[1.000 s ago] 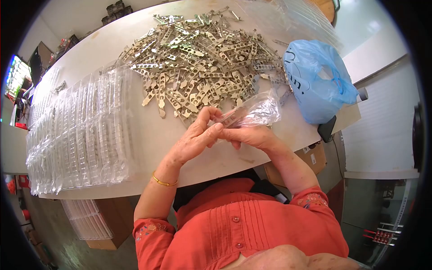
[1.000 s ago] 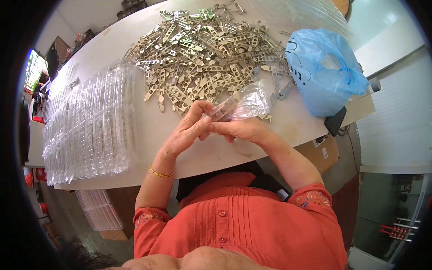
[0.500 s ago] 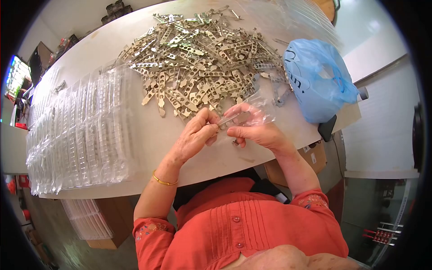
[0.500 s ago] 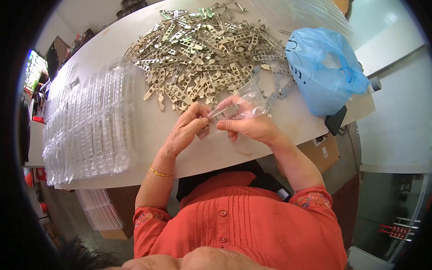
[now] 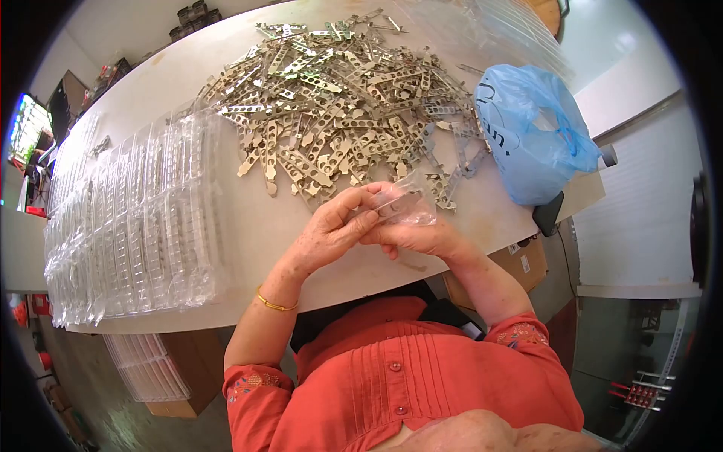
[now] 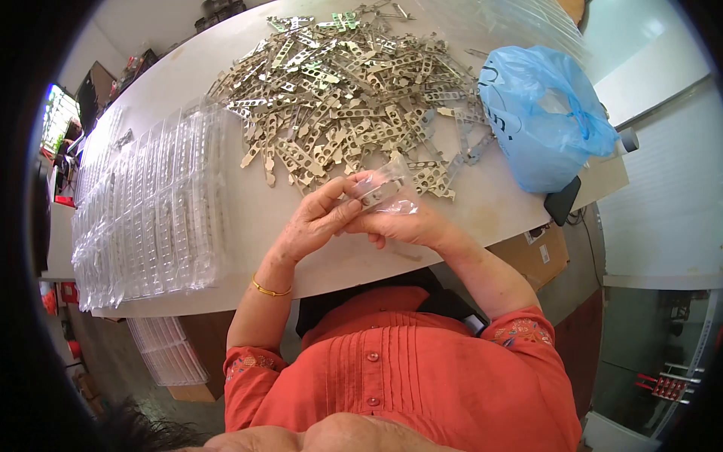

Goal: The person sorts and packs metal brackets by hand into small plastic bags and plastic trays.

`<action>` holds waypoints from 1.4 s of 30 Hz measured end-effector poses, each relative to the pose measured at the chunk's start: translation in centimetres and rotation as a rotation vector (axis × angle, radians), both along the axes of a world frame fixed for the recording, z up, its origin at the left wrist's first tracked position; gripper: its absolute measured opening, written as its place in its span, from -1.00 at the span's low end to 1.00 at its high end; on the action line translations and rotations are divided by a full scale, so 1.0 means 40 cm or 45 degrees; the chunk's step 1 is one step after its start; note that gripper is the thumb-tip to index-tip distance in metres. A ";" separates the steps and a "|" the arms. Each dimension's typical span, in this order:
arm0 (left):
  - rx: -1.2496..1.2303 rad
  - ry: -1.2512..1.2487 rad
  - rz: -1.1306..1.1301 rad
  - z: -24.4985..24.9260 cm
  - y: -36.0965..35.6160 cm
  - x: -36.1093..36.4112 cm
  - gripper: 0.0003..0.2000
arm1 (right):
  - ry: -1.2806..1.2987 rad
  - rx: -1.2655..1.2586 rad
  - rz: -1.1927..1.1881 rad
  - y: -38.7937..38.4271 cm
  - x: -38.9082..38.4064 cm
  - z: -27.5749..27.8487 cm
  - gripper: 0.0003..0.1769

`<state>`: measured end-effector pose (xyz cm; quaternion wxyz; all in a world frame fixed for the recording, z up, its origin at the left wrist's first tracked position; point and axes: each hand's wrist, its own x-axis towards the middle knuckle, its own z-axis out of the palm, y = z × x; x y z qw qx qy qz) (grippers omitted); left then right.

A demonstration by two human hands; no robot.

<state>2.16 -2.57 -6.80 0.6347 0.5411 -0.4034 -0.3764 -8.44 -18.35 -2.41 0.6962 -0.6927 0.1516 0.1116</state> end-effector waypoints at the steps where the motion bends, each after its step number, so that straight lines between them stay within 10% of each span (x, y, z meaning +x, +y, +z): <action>1: 0.021 0.031 0.017 -0.002 0.000 0.000 -0.84 | -0.019 -0.020 0.008 -0.001 0.001 -0.005 -0.32; 18: 0.221 -0.271 0.140 0.000 -0.001 0.005 -0.83 | -0.213 0.066 -0.194 -0.072 -0.051 -0.022 -0.77; 42: 0.087 0.504 -0.121 0.005 0.013 0.033 -0.63 | -0.450 0.405 -0.561 -0.117 -0.074 -0.068 -0.86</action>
